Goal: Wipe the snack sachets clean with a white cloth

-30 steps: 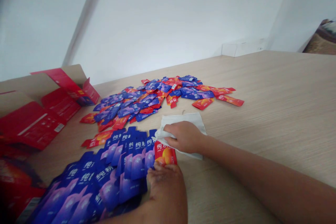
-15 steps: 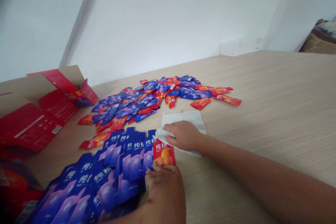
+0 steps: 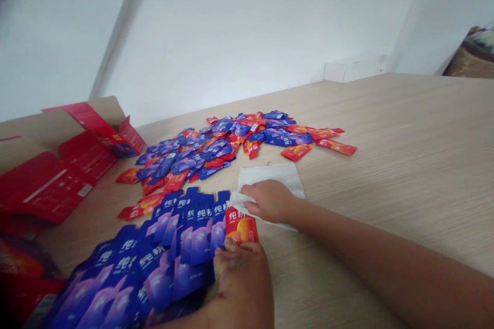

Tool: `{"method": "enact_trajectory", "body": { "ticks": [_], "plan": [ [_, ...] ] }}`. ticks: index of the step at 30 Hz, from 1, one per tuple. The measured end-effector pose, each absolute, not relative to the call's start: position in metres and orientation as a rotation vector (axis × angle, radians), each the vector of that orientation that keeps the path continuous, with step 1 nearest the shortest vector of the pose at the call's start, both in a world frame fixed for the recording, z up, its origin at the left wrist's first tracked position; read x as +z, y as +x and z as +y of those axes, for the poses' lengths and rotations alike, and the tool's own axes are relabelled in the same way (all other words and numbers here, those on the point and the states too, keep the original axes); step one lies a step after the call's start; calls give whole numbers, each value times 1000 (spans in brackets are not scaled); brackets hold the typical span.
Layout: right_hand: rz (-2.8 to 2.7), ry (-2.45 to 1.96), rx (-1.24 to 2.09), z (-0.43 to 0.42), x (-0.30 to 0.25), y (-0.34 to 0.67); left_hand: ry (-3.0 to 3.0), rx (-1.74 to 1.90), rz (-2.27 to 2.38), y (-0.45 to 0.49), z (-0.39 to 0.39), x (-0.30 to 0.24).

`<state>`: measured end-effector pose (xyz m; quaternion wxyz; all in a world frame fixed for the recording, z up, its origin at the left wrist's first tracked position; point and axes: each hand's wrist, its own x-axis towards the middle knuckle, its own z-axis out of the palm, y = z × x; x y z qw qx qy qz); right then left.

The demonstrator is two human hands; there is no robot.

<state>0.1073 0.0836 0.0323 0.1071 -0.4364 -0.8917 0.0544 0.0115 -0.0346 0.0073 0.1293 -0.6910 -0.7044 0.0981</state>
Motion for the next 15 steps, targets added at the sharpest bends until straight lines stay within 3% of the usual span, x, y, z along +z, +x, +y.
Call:
{"method": "enact_trajectory", "body": {
  "ticks": [8, 15],
  "plan": [
    [-2725, -1063, 261, 69, 38, 101, -2020, 250, -2065, 13, -36, 6],
    [-2659, -1269, 179, 79, 32, 103, -2036, 222, -2084, 13, -35, 4]
  ]
}}
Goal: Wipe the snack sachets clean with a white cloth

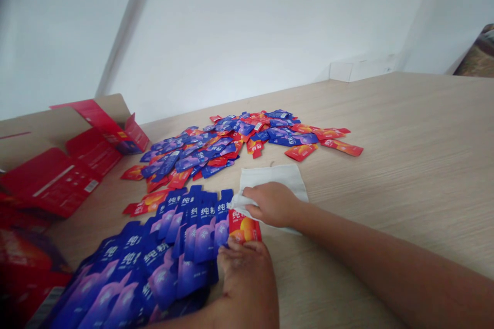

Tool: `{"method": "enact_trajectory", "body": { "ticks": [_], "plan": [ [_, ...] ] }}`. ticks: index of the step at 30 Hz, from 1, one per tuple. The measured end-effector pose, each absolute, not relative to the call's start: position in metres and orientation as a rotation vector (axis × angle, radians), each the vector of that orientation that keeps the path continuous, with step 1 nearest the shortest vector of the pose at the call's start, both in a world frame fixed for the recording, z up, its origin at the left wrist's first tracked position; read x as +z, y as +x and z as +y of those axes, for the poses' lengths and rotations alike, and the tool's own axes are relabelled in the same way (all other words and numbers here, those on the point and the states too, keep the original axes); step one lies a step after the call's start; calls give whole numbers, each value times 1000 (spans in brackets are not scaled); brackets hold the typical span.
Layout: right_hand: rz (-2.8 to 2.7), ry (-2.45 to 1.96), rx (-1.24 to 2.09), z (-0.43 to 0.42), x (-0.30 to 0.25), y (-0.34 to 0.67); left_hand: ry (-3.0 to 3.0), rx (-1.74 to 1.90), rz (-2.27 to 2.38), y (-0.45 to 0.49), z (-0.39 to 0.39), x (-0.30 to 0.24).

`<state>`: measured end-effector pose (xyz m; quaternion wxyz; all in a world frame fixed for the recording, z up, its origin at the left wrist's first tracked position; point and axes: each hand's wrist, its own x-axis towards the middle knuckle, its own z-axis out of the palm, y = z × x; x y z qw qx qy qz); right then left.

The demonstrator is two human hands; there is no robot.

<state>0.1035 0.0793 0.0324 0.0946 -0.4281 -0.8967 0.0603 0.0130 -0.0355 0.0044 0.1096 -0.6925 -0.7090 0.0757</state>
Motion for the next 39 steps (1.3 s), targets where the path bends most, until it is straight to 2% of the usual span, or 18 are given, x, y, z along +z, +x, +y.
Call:
{"method": "enact_trajectory", "body": {
  "ticks": [4, 10, 19, 26, 34, 39],
  "plan": [
    [-2606, -1284, 194, 78, 38, 106, -2033, 212, -2092, 14, -36, 4],
    [-2786, -967, 273, 67, 37, 99, -2006, 249, -2091, 15, -36, 3],
    [-2592, -1270, 183, 81, 34, 106, -2011, 252, -2062, 14, -37, 4],
    [-2753, -960, 257, 68, 38, 101, -2020, 240, -2075, 13, -35, 0],
    [-2646, -1228, 134, 81, 30, 107, -2031, 181, -2052, 8, -36, 3],
    [-2658, -1098, 185, 69, 40, 103, -2027, 169, -2052, 9, -36, 0]
  ]
}}
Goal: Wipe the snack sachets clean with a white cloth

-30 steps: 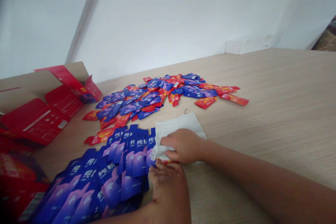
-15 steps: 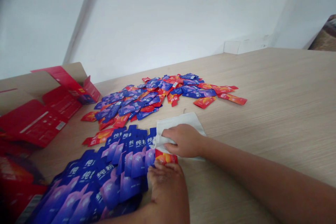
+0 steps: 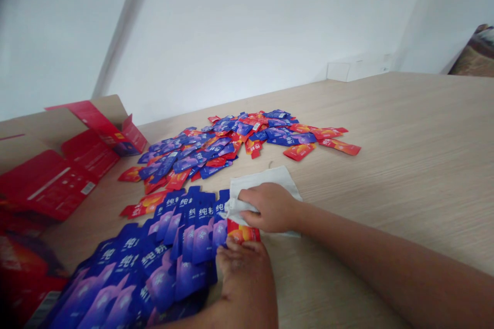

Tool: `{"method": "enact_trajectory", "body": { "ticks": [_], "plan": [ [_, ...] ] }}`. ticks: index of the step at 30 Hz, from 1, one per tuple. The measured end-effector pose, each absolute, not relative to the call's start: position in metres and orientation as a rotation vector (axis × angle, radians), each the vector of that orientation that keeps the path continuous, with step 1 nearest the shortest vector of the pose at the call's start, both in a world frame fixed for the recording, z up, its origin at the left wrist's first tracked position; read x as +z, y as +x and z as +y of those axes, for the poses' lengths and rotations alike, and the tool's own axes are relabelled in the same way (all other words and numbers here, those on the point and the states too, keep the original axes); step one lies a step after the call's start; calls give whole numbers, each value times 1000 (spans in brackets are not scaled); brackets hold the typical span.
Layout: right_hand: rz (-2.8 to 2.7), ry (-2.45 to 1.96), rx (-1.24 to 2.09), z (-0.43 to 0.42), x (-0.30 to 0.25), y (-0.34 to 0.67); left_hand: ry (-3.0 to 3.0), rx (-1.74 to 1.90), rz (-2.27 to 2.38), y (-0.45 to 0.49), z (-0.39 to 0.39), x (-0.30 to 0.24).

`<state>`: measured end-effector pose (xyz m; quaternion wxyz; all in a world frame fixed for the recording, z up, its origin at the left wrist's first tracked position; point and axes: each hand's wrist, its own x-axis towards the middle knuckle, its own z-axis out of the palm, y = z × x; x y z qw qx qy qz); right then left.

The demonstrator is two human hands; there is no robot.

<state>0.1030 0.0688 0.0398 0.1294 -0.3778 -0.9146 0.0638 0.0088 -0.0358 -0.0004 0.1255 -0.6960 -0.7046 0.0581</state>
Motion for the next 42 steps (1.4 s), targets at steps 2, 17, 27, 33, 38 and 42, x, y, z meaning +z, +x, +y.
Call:
{"method": "enact_trajectory", "body": {
  "ticks": [2, 17, 27, 33, 38, 42],
  "plan": [
    [-2743, -988, 237, 64, 40, 100, -2019, 172, -2057, 9, -34, -4],
    [-2703, -977, 235, 69, 38, 101, -2026, 75, -2049, 8, -34, -19],
    [-2602, -1231, 171, 82, 32, 107, -1990, 79, -2046, 8, -32, -21],
    [-2650, -1060, 249, 70, 39, 102, -1994, 105, -2044, 8, -33, -19],
    [-2716, -1066, 235, 74, 32, 102, -2006, 103, -2048, 8, -34, -18],
    [-2608, -1213, 167, 83, 28, 107, -2005, 85, -2043, 8, -34, -17]
  ]
}}
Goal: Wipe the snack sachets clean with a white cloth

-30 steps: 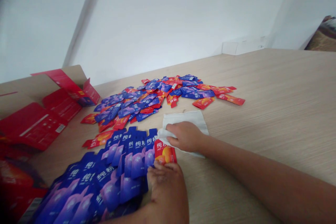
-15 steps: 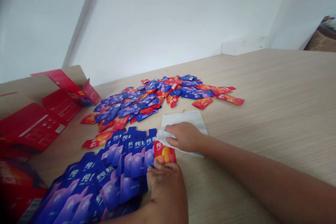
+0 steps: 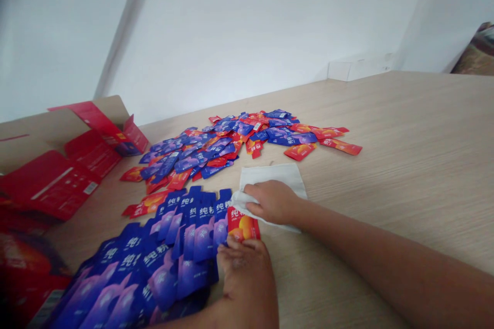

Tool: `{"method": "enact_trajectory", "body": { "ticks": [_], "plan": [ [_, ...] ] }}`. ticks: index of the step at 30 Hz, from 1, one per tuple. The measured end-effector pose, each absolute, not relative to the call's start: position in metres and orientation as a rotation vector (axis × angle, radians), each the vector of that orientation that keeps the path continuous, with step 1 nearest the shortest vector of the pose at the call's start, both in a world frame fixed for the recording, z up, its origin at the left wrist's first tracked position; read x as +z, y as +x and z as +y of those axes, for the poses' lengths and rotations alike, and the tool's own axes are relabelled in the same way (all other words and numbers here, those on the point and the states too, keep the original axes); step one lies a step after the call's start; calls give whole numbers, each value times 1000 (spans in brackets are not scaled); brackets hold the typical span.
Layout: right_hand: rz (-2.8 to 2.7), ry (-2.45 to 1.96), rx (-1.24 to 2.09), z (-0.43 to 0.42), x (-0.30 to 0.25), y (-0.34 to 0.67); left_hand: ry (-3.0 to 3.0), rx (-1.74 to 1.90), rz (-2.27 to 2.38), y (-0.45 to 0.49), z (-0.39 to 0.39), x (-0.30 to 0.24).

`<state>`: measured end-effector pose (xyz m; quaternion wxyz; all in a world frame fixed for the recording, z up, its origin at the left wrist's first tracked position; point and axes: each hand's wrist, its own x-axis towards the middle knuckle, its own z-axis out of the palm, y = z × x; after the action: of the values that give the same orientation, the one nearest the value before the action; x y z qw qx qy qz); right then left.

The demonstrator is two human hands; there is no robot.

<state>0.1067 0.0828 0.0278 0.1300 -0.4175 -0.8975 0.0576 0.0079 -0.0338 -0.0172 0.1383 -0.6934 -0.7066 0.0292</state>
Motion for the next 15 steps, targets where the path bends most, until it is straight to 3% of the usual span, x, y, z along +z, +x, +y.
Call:
{"method": "enact_trajectory", "body": {
  "ticks": [9, 15],
  "plan": [
    [-2691, -1073, 240, 75, 31, 104, -2031, 27, -2056, 10, -34, -17],
    [-2602, -1272, 183, 84, 28, 107, -2039, 19, -2068, 8, -34, -15]
  ]
}}
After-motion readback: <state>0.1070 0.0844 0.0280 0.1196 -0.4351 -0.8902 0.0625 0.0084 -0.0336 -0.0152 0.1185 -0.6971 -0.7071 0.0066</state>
